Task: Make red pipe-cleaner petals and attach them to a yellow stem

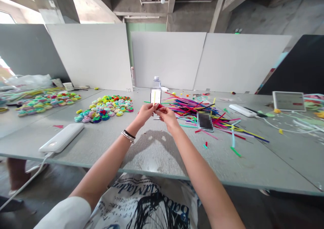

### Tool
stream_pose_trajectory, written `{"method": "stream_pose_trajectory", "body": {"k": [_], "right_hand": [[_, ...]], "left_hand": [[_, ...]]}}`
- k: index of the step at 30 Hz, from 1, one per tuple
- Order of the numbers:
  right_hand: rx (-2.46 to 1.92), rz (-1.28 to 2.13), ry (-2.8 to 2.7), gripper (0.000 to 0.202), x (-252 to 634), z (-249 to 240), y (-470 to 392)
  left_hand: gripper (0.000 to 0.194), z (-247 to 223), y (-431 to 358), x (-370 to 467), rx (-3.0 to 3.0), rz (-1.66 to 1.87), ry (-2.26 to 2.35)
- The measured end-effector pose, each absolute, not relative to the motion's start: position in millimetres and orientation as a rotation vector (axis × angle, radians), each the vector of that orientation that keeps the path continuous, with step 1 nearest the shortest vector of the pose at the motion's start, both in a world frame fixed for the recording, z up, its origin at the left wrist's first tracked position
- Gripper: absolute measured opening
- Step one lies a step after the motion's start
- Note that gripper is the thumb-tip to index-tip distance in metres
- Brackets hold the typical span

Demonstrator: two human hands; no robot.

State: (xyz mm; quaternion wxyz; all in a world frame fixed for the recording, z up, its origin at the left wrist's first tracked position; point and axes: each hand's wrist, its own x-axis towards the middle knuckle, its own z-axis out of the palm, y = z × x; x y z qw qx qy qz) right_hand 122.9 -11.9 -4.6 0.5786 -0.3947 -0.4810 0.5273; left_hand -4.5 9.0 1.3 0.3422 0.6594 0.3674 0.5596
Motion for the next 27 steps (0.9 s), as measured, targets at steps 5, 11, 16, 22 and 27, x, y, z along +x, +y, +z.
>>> {"method": "stream_pose_trajectory", "body": {"k": [5, 11, 16, 22, 27], "right_hand": [[-0.969, 1.239, -1.11, 0.041, 124.0, -1.0, -13.0], [-1.04, 1.296, -1.178, 0.025, 121.3, -2.7, -18.0], [-1.053, 1.147, -1.175, 0.018, 122.1, -2.5, -13.7], [-1.065, 1.084, -1.108, 0.018, 129.4, 0.0, -6.9], [-1.001, 1.215, -1.113, 0.015, 132.2, 1.3, -7.3]], "left_hand": [[0.034, -0.9, 10.0, -1.6, 1.673, 1.521, 0.978], [0.033, 1.4, 0.7, -2.0, 1.787, 1.589, 1.051], [0.041, 0.0, -4.5, -4.8, 2.022, 1.49, 1.318], [0.041, -4.3, -2.2, -8.4, 2.401, 1.416, 1.149], [0.051, -4.1, 2.0, -11.3, 2.613, 1.368, 0.774]]}}
